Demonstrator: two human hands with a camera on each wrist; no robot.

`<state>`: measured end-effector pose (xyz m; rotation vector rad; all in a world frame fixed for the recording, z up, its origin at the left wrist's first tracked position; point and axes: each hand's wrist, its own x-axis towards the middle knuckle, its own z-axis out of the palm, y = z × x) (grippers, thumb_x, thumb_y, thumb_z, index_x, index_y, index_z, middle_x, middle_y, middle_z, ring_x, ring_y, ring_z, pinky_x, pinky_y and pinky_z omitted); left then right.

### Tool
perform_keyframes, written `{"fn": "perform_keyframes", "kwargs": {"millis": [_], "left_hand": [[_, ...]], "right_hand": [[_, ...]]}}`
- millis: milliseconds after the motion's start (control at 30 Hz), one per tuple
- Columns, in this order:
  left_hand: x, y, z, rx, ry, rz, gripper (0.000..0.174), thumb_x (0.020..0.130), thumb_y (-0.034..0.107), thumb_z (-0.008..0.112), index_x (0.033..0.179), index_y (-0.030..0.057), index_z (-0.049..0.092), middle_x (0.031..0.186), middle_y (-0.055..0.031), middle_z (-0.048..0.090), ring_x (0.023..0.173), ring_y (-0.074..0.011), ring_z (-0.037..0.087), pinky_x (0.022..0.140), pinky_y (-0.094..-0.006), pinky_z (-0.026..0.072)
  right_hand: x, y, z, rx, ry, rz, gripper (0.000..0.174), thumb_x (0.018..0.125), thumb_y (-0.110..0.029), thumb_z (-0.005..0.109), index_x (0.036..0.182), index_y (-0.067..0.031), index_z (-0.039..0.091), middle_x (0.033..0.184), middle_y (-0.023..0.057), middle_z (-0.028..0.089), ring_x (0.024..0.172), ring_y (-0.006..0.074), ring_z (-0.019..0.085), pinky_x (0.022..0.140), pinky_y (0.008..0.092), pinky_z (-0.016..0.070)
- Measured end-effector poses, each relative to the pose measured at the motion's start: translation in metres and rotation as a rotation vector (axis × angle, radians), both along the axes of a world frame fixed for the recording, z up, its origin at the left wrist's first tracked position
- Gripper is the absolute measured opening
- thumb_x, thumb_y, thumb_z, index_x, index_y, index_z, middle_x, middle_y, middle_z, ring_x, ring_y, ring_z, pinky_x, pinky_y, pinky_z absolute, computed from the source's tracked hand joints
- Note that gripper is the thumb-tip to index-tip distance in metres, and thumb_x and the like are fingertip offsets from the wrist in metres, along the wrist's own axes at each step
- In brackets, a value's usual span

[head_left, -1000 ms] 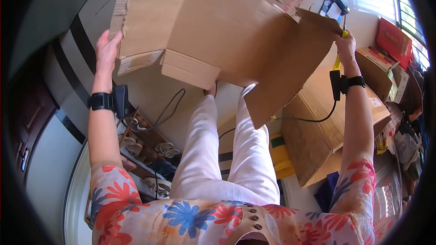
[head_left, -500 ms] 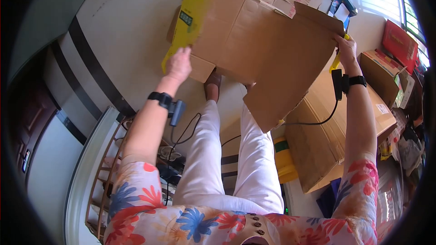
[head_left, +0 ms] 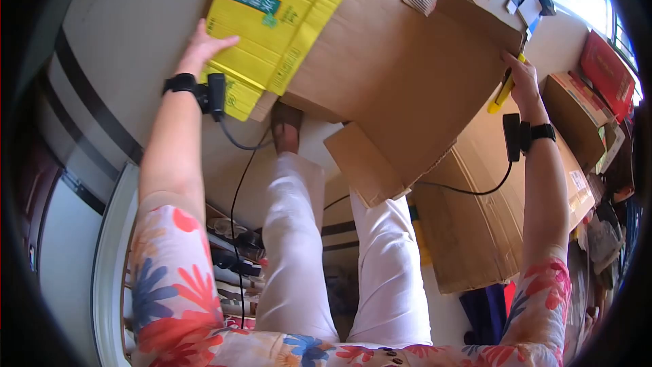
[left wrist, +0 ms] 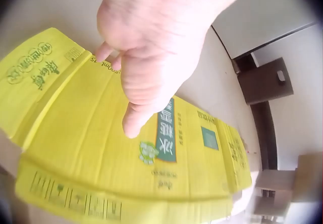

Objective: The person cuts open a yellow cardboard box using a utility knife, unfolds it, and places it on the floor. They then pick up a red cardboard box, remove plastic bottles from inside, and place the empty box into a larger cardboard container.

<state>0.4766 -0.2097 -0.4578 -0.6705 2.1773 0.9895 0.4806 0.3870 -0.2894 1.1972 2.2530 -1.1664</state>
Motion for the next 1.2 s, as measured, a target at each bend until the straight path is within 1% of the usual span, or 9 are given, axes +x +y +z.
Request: {"fn": "perform_keyframes", "kwargs": {"millis": [100, 167, 267, 600, 667, 800, 867, 1000, 1200], "left_hand": [[-0.019, 0.014, 0.046, -0.177, -0.077, -0.125, 0.085, 0.056, 0.028, 0.083, 0.123, -0.0023, 0.041, 0.109, -0.0186, 0.059, 0.1, -0.0281, 0.057, 0.089, -0.0338, 0.0446], [-0.019, 0.018, 0.069, -0.223, -0.001, -0.112, 0.058, 0.063, 0.02, 0.079, 0.109, -0.0031, 0.052, 0.097, -0.0163, 0.063, 0.088, -0.0265, 0.062, 0.082, -0.035, 0.0486], [-0.037, 0.024, 0.131, 0.311, -0.161, 0.003, 0.034, 0.073, 0.003, 0.066, 0.104, -0.0058, 0.056, 0.095, -0.0154, 0.064, 0.081, -0.0222, 0.063, 0.074, -0.0327, 0.051], [-0.095, 0.045, 0.354, 0.372, 0.171, -0.292, 0.025, 0.077, 0.005, 0.061, 0.099, -0.0074, 0.058, 0.098, -0.0092, 0.063, 0.083, -0.0128, 0.059, 0.076, -0.0261, 0.0477], [-0.122, 0.077, 0.416, 0.084, 0.539, -0.669, 0.024, 0.076, 0.003, 0.06, 0.099, -0.0019, 0.059, 0.087, -0.0054, 0.063, 0.076, -0.0144, 0.059, 0.07, -0.0258, 0.047], [-0.164, 0.14, 0.487, -0.223, 0.866, -0.94, 0.028, 0.075, 0.002, 0.059, 0.102, 0.0072, 0.061, 0.073, -0.0063, 0.054, 0.066, -0.0204, 0.055, 0.063, -0.0276, 0.0448], [-0.175, 0.175, 0.5, -0.295, 1.121, -0.957, 0.031, 0.074, 0.007, 0.056, 0.103, 0.0152, 0.063, 0.072, -0.0116, 0.05, 0.065, -0.0292, 0.054, 0.059, -0.0358, 0.045], [-0.161, 0.228, 0.472, -0.387, 1.274, -1.054, 0.035, 0.074, 0.004, 0.052, 0.104, 0.0182, 0.063, 0.081, -0.0096, 0.051, 0.072, -0.0255, 0.055, 0.061, -0.0346, 0.0473], [-0.093, 0.25, 0.318, -0.447, 1.188, -1.246, 0.037, 0.074, 0.01, 0.048, 0.106, 0.0213, 0.061, 0.078, -0.0058, 0.046, 0.075, -0.0208, 0.049, 0.059, -0.0333, 0.0397]], "right_hand": [[0.004, 0.001, -0.007, -0.068, -0.02, -0.051, 0.018, 0.075, -0.019, 0.068, 0.079, -0.0045, 0.057, 0.06, 0.0009, 0.05, 0.05, 0.0123, 0.049, 0.046, 0.0258, 0.0388], [0.002, 0.008, -0.01, -0.101, 0.0, -0.163, 0.017, 0.076, -0.017, 0.067, 0.08, -0.0045, 0.057, 0.062, 0.0011, 0.051, 0.05, 0.0124, 0.048, 0.046, 0.0254, 0.0392], [-0.007, -0.001, 0.009, -0.091, 0.003, -0.164, 0.017, 0.077, -0.016, 0.067, 0.084, -0.0048, 0.057, 0.066, 0.0013, 0.054, 0.053, 0.0111, 0.05, 0.048, 0.0246, 0.0407], [0.031, 0.0, 0.08, -0.213, 0.129, -0.281, 0.016, 0.076, -0.019, 0.062, 0.086, -0.0073, 0.056, 0.074, 0.0032, 0.061, 0.058, 0.0108, 0.053, 0.048, 0.0256, 0.0396], [0.051, -0.002, 0.099, -0.255, 0.142, -0.339, 0.017, 0.076, -0.018, 0.061, 0.087, -0.0068, 0.055, 0.074, 0.0042, 0.061, 0.056, 0.011, 0.052, 0.047, 0.0252, 0.0399], [0.093, -0.031, 0.134, -0.308, 0.151, -0.433, 0.014, 0.077, -0.016, 0.06, 0.086, -0.0072, 0.054, 0.074, 0.005, 0.061, 0.054, 0.0105, 0.051, 0.046, 0.0237, 0.0399], [0.111, -0.034, 0.142, -0.319, 0.153, -0.491, 0.013, 0.077, -0.014, 0.06, 0.084, -0.0074, 0.052, 0.073, 0.0051, 0.06, 0.054, 0.01, 0.051, 0.046, 0.0232, 0.0397], [0.141, -0.033, 0.151, -0.323, 0.142, -0.576, 0.014, 0.078, -0.013, 0.061, 0.085, -0.0073, 0.051, 0.072, 0.0053, 0.06, 0.053, 0.0098, 0.051, 0.044, 0.0235, 0.0392], [0.17, -0.04, 0.125, -0.371, 0.105, -0.603, 0.013, 0.077, -0.012, 0.061, 0.085, -0.0086, 0.051, 0.068, 0.004, 0.06, 0.051, 0.0096, 0.05, 0.044, 0.0231, 0.0388]]}}
